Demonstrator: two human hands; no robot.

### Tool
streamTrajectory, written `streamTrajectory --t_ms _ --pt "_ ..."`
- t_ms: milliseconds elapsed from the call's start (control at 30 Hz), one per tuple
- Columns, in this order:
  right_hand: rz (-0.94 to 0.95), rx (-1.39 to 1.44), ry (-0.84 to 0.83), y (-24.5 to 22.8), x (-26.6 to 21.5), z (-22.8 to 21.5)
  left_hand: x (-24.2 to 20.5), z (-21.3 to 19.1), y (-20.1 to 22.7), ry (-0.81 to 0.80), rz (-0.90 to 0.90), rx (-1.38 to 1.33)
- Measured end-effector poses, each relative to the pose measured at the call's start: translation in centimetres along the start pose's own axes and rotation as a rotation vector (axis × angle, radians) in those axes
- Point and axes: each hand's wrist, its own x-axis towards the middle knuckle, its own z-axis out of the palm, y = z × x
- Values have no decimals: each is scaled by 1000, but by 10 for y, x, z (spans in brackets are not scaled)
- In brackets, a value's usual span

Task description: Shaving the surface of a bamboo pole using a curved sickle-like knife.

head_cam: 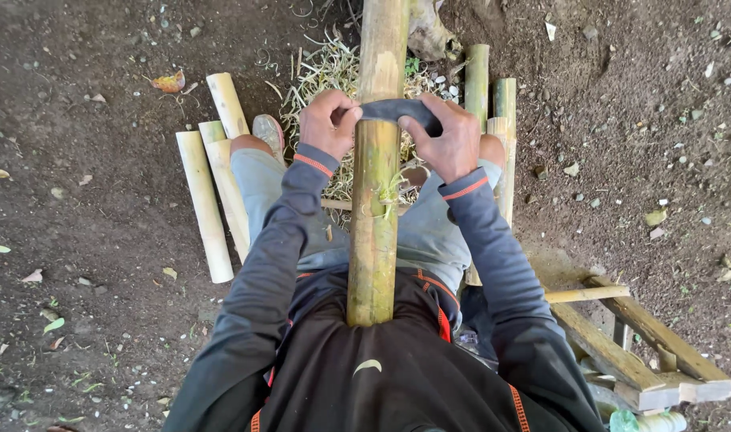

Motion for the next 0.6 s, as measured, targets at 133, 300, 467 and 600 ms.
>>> streamTrajectory --t_ms 133,300,467,600 --pt "-33 -1 -17 1 -6 -2 -17 2 -7 24 -23 -42" --pt "-155 27 -98 8 -26 -11 -65 -4 17 11 -101 -15" --pt "-105 -22 -101 -3 3 -10 -18 2 -1 13 -39 -16" --pt "-138 -145 -25 -9 14 -9 -6 8 -16 24 -53 -75"
